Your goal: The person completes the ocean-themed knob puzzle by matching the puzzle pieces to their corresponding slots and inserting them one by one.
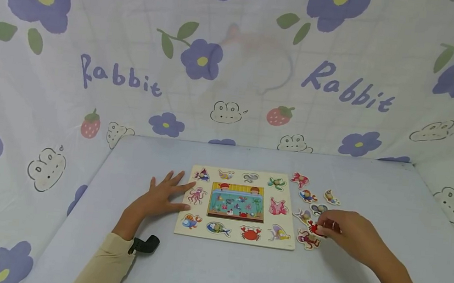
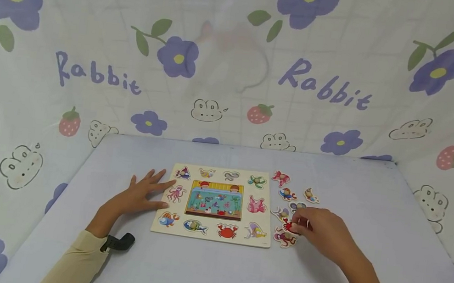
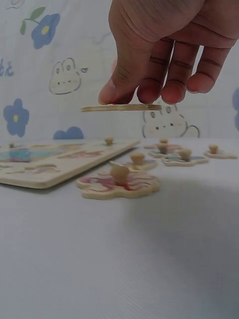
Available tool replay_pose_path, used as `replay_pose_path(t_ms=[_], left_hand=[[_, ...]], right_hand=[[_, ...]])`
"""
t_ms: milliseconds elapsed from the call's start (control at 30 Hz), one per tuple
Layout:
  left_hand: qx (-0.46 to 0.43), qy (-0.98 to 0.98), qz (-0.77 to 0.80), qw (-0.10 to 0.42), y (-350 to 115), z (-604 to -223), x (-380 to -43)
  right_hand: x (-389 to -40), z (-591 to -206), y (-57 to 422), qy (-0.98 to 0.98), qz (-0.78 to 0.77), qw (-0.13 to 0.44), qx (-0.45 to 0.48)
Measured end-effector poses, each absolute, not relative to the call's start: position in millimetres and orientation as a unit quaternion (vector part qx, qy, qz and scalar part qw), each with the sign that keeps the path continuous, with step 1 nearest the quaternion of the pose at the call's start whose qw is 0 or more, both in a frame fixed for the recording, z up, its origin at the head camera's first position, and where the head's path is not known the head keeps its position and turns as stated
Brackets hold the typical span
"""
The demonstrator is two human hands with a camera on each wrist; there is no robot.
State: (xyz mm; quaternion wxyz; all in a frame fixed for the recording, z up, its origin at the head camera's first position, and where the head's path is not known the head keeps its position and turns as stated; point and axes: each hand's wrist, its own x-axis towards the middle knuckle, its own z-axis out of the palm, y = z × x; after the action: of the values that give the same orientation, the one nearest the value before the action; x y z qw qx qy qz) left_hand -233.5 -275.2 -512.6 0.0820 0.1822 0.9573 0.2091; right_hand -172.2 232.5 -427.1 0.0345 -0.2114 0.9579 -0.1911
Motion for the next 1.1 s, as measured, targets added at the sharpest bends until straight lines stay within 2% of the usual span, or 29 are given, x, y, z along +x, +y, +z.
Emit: replay_pose_path(t_ms=[167,367,533,833,1100], left_hand=[[0.185,0.956,0.213,0.075,-274,-511,-233],[0.180,0.957,0.213,0.085,-274,-515,-226],[0.179,0.957,0.215,0.072,-275,-518,-223],[0.187,0.958,0.207,0.074,-276,-515,-230],[0.186,0.957,0.208,0.074,-275,-511,-232]], right_hand=[[-175,-426,216,0.952,-0.188,0.020,-0.240],[-175,-429,194,0.945,-0.193,0.029,-0.264],[-178,-431,176,0.941,-0.186,0.030,-0.281],[-183,-429,149,0.934,-0.184,0.027,-0.306],[-190,-432,129,0.928,-0.192,0.050,-0.316]])
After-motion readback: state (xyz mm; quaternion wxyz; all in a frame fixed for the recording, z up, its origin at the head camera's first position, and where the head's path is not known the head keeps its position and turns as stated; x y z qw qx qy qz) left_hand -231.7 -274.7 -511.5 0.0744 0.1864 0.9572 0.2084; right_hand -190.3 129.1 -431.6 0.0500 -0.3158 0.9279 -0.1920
